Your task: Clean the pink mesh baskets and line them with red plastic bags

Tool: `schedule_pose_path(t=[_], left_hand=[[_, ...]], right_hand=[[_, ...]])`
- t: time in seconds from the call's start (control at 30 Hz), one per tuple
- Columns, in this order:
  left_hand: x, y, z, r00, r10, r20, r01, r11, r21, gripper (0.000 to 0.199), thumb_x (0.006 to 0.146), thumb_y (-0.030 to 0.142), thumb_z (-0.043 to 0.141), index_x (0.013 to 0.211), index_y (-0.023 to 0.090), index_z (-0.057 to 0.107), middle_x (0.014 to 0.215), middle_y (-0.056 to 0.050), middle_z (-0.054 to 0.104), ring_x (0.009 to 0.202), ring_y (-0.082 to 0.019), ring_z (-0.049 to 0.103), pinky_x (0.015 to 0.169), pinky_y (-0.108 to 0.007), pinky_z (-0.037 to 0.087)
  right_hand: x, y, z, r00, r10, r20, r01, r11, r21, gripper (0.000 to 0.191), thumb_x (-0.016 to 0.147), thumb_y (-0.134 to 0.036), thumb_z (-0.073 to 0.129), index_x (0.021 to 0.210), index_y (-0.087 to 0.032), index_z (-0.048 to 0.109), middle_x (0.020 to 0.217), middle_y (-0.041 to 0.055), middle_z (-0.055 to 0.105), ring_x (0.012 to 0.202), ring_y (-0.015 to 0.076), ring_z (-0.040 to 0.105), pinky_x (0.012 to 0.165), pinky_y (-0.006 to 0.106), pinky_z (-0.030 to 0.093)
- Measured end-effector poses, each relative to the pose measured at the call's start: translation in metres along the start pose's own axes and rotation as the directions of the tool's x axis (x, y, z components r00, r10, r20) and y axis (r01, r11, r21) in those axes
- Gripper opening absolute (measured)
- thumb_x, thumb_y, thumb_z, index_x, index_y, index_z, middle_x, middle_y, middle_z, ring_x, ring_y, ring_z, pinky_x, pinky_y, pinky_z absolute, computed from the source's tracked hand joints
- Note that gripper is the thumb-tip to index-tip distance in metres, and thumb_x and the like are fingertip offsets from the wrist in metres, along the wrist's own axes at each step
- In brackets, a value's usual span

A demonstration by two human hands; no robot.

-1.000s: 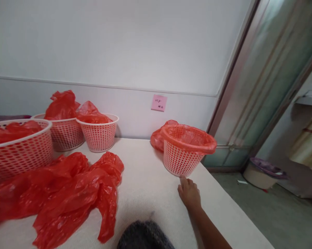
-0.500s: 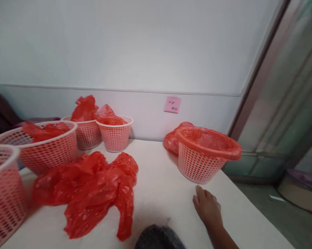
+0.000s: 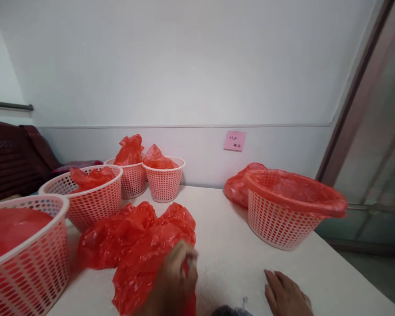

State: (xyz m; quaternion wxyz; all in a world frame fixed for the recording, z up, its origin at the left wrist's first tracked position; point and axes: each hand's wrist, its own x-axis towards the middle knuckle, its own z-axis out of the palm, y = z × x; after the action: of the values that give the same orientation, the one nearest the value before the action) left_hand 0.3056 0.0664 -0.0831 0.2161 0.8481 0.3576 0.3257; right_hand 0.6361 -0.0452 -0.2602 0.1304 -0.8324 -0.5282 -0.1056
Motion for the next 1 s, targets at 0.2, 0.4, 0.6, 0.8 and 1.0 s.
schedule_pose_path(t=[0.2,0.4,0.6,0.8,1.0], left_hand=[[0.165,-0.05,-0.047,0.981,-0.058,-0.184,0.094,0.977,0.189,0.022,0.092,0.031,0.056,0.107,0.016,0.061,0.11,-0.006,0.063,0.096,-0.019,0.062,0.086,-0.041,0.052],[0.249,-0.116,-0.062,0.939,-0.186,-0.289,0.276,0.909,0.313,0.038,0.091,0.034,0.059,0.125,0.018,0.054,0.13,-0.01,0.057,0.112,-0.025,0.058,0.093,-0.049,0.05],[0.269,-0.152,-0.059,0.94,-0.217,-0.265,0.313,0.856,0.41,0.042,0.089,0.032,0.062,0.127,0.018,0.053,0.131,-0.011,0.055,0.109,-0.025,0.059,0.091,-0.048,0.051],[0.221,-0.16,-0.043,0.961,-0.138,-0.242,0.239,0.852,0.466,0.028,0.089,0.036,0.06,0.109,0.016,0.061,0.112,-0.007,0.062,0.096,-0.02,0.062,0.083,-0.042,0.052],[0.186,-0.133,-0.06,0.939,0.01,-0.344,0.147,0.891,0.43,0.018,0.091,0.032,0.058,0.089,0.015,0.061,0.094,-0.003,0.063,0.087,-0.017,0.06,0.08,-0.038,0.05]], right_hand=[[-0.001,-0.003,-0.001,0.999,0.034,0.009,-0.034,0.999,0.005,0.047,0.09,-0.037,0.034,0.124,-0.02,0.063,0.126,0.0139,0.063,0.12,0.0289,0.055,0.097,0.046,0.044],[-0.002,-0.001,-0.002,0.999,0.039,0.011,-0.039,0.999,0.01,0.045,0.09,-0.036,0.037,0.124,-0.019,0.062,0.126,0.0137,0.062,0.119,0.0277,0.056,0.097,0.045,0.045],[-0.004,0.001,0.0,0.999,0.04,0.002,-0.04,0.998,0.052,0.043,0.09,-0.036,0.039,0.124,-0.02,0.06,0.127,0.0133,0.061,0.119,0.0283,0.054,0.098,0.046,0.044],[-0.003,-0.004,-0.003,0.998,0.061,-0.012,-0.06,0.996,0.06,0.041,0.09,-0.036,0.04,0.122,-0.022,0.061,0.125,0.0135,0.061,0.118,0.0302,0.054,0.098,0.048,0.043],[-0.003,-0.007,-0.007,0.999,0.046,-0.006,-0.046,0.998,0.049,0.041,0.09,-0.032,0.039,0.121,-0.02,0.061,0.124,0.0142,0.061,0.118,0.0293,0.055,0.097,0.046,0.043]])
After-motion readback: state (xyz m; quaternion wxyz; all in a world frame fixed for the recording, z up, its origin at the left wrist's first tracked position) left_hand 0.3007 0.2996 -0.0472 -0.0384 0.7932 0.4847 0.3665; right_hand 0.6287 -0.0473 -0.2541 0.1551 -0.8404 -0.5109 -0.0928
